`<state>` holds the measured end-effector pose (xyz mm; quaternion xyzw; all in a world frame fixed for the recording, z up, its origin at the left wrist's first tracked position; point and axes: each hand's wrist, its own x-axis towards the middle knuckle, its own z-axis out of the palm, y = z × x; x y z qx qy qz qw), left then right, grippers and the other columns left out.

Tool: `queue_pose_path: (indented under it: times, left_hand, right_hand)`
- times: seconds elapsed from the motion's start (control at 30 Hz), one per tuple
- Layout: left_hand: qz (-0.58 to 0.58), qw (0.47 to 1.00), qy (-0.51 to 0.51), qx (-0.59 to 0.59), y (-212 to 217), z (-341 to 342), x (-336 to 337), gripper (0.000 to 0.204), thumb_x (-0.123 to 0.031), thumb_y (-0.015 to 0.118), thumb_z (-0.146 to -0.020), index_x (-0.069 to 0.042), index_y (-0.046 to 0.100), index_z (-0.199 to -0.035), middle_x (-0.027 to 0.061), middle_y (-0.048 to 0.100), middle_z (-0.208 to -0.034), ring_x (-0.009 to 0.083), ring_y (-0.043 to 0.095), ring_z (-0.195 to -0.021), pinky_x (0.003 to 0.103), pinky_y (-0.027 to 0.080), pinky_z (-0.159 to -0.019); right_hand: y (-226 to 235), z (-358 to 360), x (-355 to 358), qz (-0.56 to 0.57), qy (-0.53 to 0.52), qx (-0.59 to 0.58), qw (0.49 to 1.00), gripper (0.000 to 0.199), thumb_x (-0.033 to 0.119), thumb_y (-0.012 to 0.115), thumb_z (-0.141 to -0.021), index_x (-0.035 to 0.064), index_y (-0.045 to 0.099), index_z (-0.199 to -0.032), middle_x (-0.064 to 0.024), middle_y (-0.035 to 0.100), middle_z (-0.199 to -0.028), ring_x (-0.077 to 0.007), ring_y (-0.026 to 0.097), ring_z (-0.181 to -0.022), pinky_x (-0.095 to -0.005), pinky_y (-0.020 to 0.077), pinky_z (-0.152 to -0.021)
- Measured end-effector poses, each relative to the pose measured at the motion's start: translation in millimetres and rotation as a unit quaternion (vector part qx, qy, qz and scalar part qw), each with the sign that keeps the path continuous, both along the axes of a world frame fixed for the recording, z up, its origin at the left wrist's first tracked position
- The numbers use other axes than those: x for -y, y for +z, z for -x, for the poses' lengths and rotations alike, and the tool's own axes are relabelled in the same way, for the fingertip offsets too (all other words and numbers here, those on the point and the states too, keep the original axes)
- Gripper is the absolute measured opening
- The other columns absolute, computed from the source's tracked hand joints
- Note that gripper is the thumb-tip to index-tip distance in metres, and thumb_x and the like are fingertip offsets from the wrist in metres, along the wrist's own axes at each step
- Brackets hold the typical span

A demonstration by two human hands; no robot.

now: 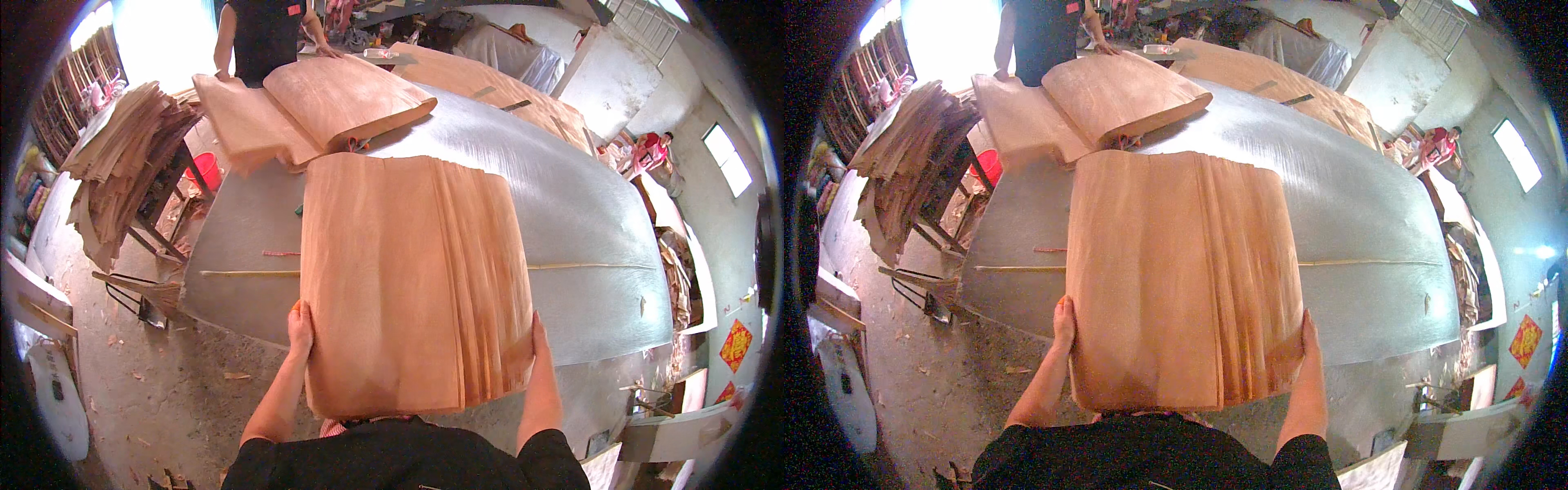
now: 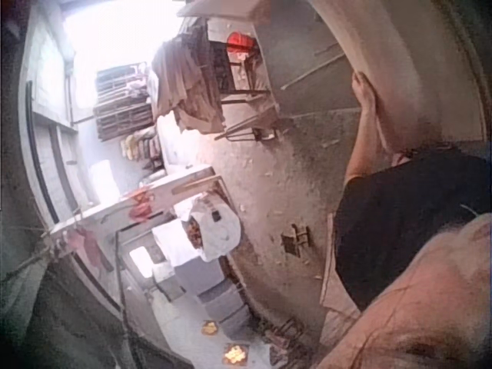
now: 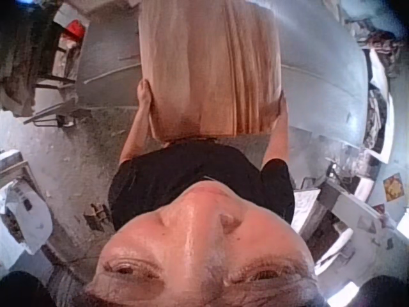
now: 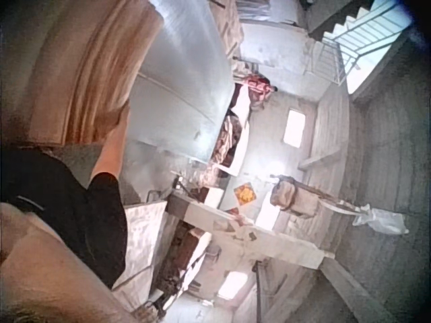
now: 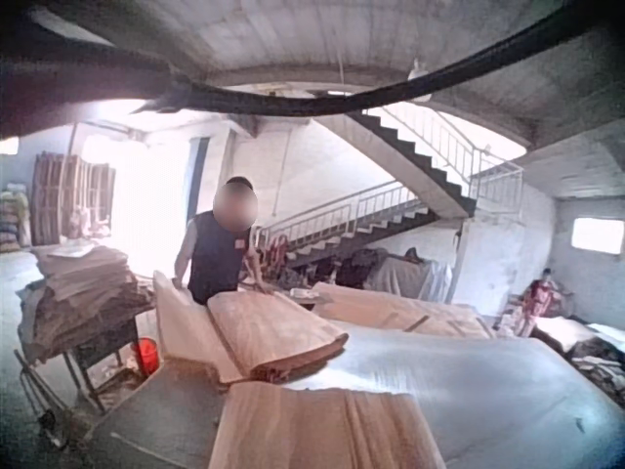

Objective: The person uses a utility knife to cut thin wood veneer sheets on a workbench, following a template shape. They repeatedly cut, lift, and stack the cut pieces, then move to another table to stack the finished pieces with a coworker.

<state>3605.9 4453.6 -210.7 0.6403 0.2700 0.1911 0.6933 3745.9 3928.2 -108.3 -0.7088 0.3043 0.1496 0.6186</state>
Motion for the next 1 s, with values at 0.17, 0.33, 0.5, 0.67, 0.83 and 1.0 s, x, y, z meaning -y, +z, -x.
queue_pose_path:
  times: [0.17, 0.33, 0.5, 0.67, 0.83, 1.0]
  left_hand:
    - [-0.048, 0.998, 0.027, 0.021, 26.7, -4.5, 10.0, 0.036, -0.028, 0.037, -0.090, 0.004, 0.053, -0.088, 0.0067, 0.056, -0.073, 0.0137, 0.048, -0.067, 0.030, 0.041, -0.063]
    - [-0.112, 0.990, 0.057, -0.062, 9.3, 0.3, 4.5, 0.040, -0.033, 0.037, -0.089, 0.002, 0.055, -0.098, 0.0177, 0.058, -0.085, 0.0277, 0.054, -0.082, 0.036, 0.041, -0.074]
    - [-0.136, 0.985, 0.049, -0.094, 10.0, 5.1, 9.9, 0.048, -0.036, 0.038, -0.089, 0.001, 0.044, -0.119, 0.0190, 0.050, -0.110, 0.0291, 0.046, -0.104, 0.034, 0.034, -0.091]
    - [-0.071, 0.995, 0.015, -0.072, 49.7, 19.1, 17.6, 0.050, -0.032, 0.042, -0.088, 0.004, 0.037, -0.122, 0.0203, 0.043, -0.117, 0.0276, 0.042, -0.108, 0.034, 0.031, -0.094]
    - [-0.081, 0.995, -0.001, -0.064, 47.0, 18.6, 14.0, 0.056, -0.032, 0.045, -0.087, 0.006, 0.032, -0.125, 0.0230, 0.041, -0.117, 0.0303, 0.038, -0.111, 0.034, 0.030, -0.095]
    - [-0.064, 0.997, -0.008, -0.037, 25.6, 16.8, 16.8, 0.063, -0.036, 0.048, -0.085, 0.007, 0.029, -0.127, 0.0229, 0.039, -0.119, 0.0307, 0.038, -0.111, 0.034, 0.030, -0.096]
  right_hand:
    - [-9.7, -4.6, 1.3, -0.013, 0.034, 0.023, 0.999, 0.056, 0.049, 0.036, -0.085, 0.0018, 0.052, -0.110, -0.0161, 0.055, -0.101, -0.0269, 0.056, -0.086, -0.0395, 0.0459, -0.074]
    - [-48.3, -14.3, 32.1, 0.047, 0.053, 0.118, 0.990, 0.053, 0.047, 0.037, -0.086, 0.0026, 0.053, -0.110, -0.0142, 0.056, -0.098, -0.0258, 0.056, -0.083, -0.0385, 0.0454, -0.073]
    - [-70.1, -8.4, 60.6, 0.150, -0.016, 0.287, 0.946, 0.045, 0.042, 0.042, -0.088, 0.0040, 0.052, -0.110, -0.0076, 0.055, -0.100, -0.0165, 0.052, -0.092, -0.0312, 0.0399, -0.083]
    - [-4.7, 45.4, -8.5, 0.161, 0.036, 0.263, 0.950, 0.048, 0.037, 0.041, -0.090, 0.0057, 0.038, -0.126, -0.0076, 0.042, -0.124, -0.0188, 0.041, -0.114, -0.0310, 0.0302, -0.097]
    - [41.5, 89.5, -86.1, 0.164, 0.124, 0.341, 0.917, 0.051, 0.029, 0.043, -0.089, 0.0071, 0.027, -0.132, -0.0103, 0.034, -0.132, -0.0248, 0.032, -0.122, -0.0357, 0.0260, -0.100]
    - [82.5, 138.6, -172.3, 0.516, 0.332, 0.375, 0.695, 0.065, 0.015, 0.054, -0.077, 0.0035, 0.023, -0.134, -0.0139, 0.026, -0.137, -0.0272, 0.023, -0.127, -0.0375, 0.0170, -0.105]
